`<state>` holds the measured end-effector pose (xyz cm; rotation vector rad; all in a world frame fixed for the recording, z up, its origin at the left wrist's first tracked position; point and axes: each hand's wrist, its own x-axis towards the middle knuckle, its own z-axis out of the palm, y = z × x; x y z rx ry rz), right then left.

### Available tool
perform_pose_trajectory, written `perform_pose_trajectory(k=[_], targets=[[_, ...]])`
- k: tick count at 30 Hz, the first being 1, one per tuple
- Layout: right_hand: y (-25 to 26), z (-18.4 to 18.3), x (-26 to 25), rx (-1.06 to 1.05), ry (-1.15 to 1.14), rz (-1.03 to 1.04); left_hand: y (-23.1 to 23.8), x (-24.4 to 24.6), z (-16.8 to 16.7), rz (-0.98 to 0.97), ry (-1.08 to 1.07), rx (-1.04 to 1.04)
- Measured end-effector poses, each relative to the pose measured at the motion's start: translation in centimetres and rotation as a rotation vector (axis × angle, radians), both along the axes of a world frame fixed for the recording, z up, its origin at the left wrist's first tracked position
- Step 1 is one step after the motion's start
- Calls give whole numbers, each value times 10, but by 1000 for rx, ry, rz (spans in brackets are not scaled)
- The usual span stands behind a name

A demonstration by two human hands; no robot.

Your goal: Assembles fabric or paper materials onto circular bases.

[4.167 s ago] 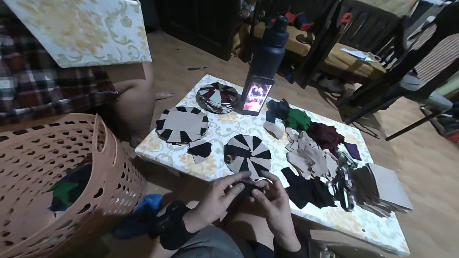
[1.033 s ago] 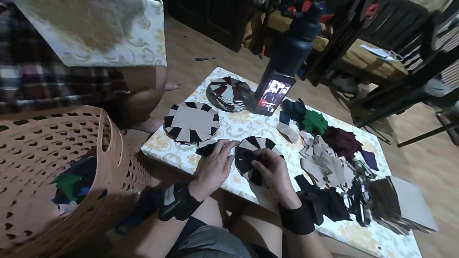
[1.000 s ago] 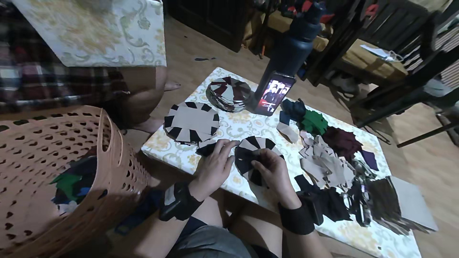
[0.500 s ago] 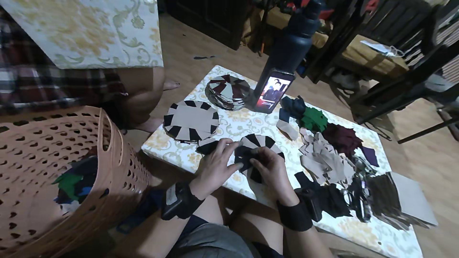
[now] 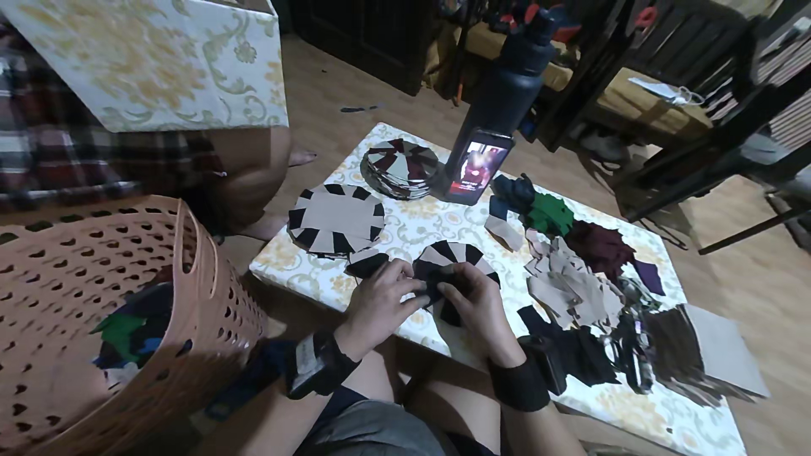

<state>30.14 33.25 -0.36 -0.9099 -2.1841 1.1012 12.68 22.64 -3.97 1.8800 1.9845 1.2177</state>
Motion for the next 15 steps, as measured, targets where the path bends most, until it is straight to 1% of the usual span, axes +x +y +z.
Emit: perform_pose_trajectory(k=[2,5,9,12,15], targets=[[-1,-1,0,14,40,5,1,0,1,-3,10,-8],[-4,-2,-3,131,39,-28,1,0,1,-4,18,-1],[-8,-3,-8,289,-88,-85,1,0,2,-11,21,-21],[-8,-2,-8,355,-190,-87,2,-1,1,-5,38,-30],[-4,-3,-3,413,-219,-130,2,-1,1,-7,31,-25]])
